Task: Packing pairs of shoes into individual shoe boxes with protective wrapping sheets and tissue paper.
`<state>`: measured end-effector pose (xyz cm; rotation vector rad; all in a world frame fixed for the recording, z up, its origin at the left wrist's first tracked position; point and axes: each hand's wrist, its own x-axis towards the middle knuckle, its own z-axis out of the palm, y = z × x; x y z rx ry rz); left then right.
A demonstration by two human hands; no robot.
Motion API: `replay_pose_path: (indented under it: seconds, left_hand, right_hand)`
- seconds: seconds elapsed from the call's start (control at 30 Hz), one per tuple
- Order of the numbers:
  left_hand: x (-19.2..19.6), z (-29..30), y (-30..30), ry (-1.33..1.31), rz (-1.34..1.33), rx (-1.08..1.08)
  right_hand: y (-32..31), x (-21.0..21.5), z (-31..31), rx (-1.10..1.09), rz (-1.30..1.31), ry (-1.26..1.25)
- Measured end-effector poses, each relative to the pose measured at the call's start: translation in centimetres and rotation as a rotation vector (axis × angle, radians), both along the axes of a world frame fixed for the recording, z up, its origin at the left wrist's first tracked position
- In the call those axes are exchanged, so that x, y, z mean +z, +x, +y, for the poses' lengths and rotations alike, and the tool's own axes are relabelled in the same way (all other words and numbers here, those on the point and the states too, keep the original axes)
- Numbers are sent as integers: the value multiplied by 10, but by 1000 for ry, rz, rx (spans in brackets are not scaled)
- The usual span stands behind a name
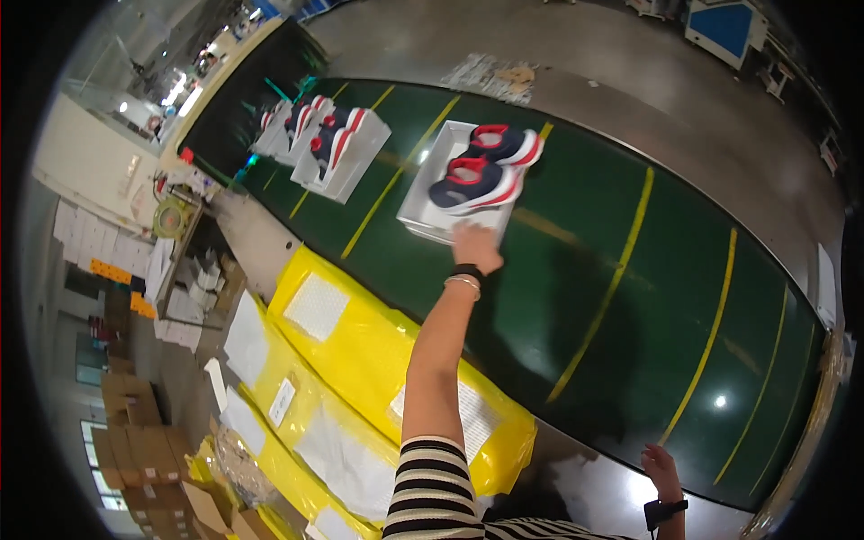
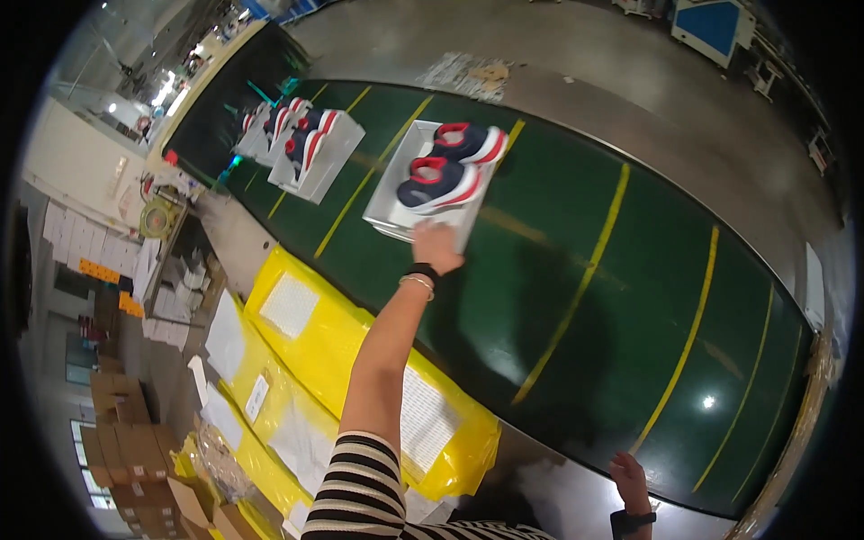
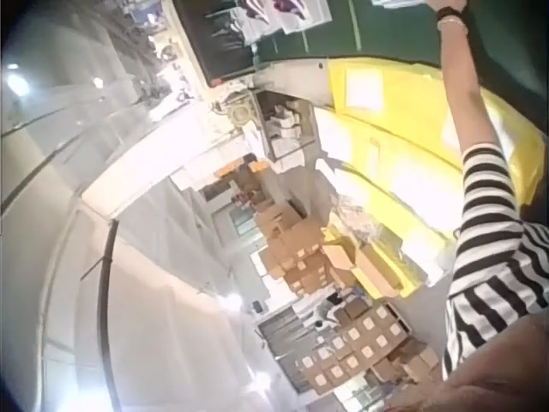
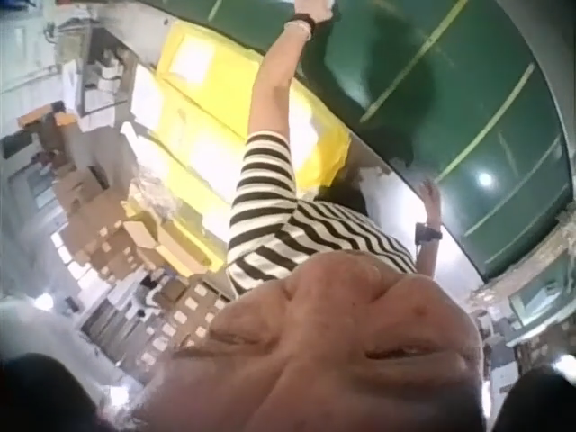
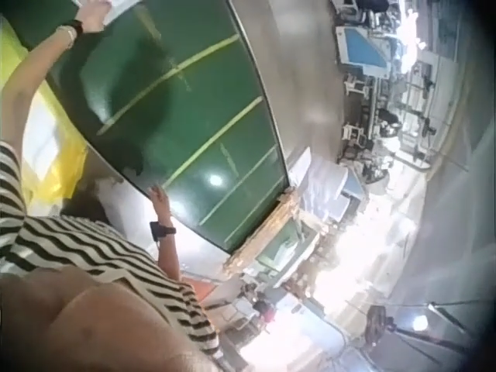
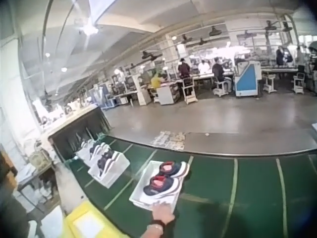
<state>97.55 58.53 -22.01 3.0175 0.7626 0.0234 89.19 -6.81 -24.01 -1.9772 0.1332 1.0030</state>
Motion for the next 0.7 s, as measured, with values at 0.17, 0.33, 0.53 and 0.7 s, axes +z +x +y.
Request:
replay_pose_path:
  seconds: [0.17,0.33,0.53,0.7]
  left_hand:
    - [-22,-139,-2,-368,-276,-466]
    - [-37,-285,-69,-306,-157,-669]
    - [6,-416,-165,-368,-258,-1002]
    - [-2,-520,-242,-503,-7,-1114]
  right_hand:
    - [17,31,61,290,-294,83]
    - [44,111,112,354,-328,134]
    - [68,199,102,776,-1199,-166]
    - [55,155,-17,1154,-1034,-592]
